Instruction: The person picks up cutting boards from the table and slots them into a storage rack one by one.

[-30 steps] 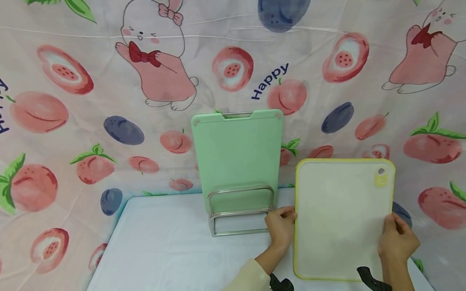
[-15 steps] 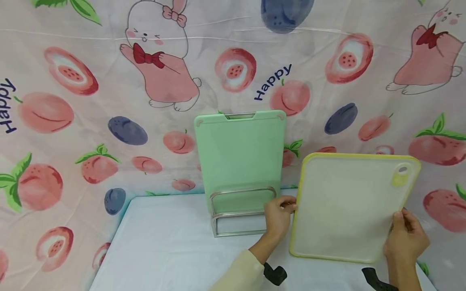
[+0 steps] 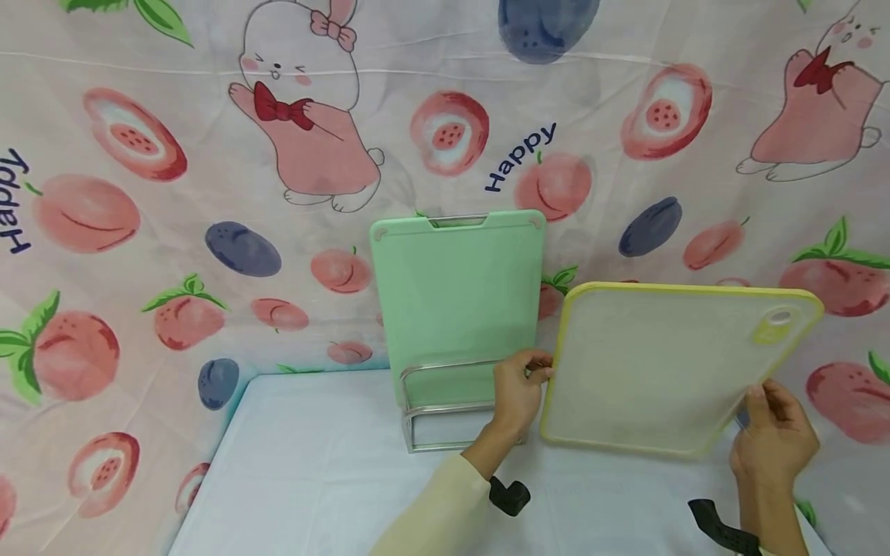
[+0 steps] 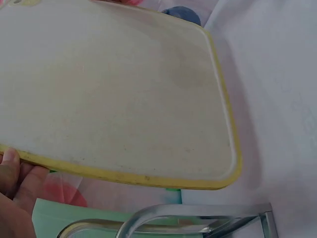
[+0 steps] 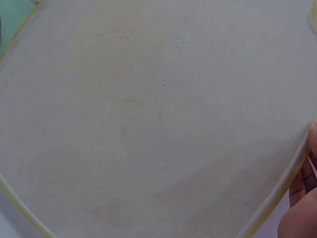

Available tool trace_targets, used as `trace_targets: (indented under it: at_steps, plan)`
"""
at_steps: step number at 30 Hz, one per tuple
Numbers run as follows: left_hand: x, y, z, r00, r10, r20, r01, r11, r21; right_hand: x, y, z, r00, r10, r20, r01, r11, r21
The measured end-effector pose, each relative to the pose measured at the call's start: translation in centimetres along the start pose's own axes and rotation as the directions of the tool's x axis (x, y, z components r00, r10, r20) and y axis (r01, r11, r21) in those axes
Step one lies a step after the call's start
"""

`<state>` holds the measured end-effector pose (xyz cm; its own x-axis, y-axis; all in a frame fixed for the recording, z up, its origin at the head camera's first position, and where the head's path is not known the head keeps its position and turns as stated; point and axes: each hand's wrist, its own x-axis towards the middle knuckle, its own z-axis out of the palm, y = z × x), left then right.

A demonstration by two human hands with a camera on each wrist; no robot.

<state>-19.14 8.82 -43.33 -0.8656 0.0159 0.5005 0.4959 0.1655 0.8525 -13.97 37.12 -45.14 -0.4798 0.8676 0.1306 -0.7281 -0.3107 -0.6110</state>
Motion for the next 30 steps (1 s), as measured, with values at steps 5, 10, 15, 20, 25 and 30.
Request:
trace_targets:
  at_steps: [5,10,15,20,25,30]
  plan:
    - [0.3,-0.4,-0.5,0.998,0.062,0.007,-0.062,0.998,-0.019,-0.1,0.4,0.5,0.999,-0.021,0.045,0.017,0.996,0.086]
    - [0.6,-0.4,-1.0,0.995,0.103,-0.005,-0.103,0.994,-0.044,-0.2,0.7,1.3,0.995,0.010,0.098,-0.030,0.978,0.209]
    - [0.8,-0.3,-1.6,0.991,0.129,-0.032,-0.131,0.989,-0.062,-0.4,1.1,1.9,0.988,0.033,0.154,-0.075,0.957,0.280]
    - [0.9,-0.9,-2.3,0.987,0.142,-0.077,-0.147,0.988,-0.053,-0.8,1.8,2.0,0.976,0.062,0.210,-0.124,0.946,0.299]
    - [1.0,-1.2,-3.1,0.988,0.125,-0.091,-0.131,0.989,-0.064,-1.4,2.8,1.7,0.964,0.096,0.249,-0.161,0.953,0.255]
    - [0.9,0.7,-4.5,0.991,0.100,-0.088,-0.109,0.989,-0.101,-2.0,3.5,1.6,0.960,0.105,0.261,-0.179,0.943,0.279]
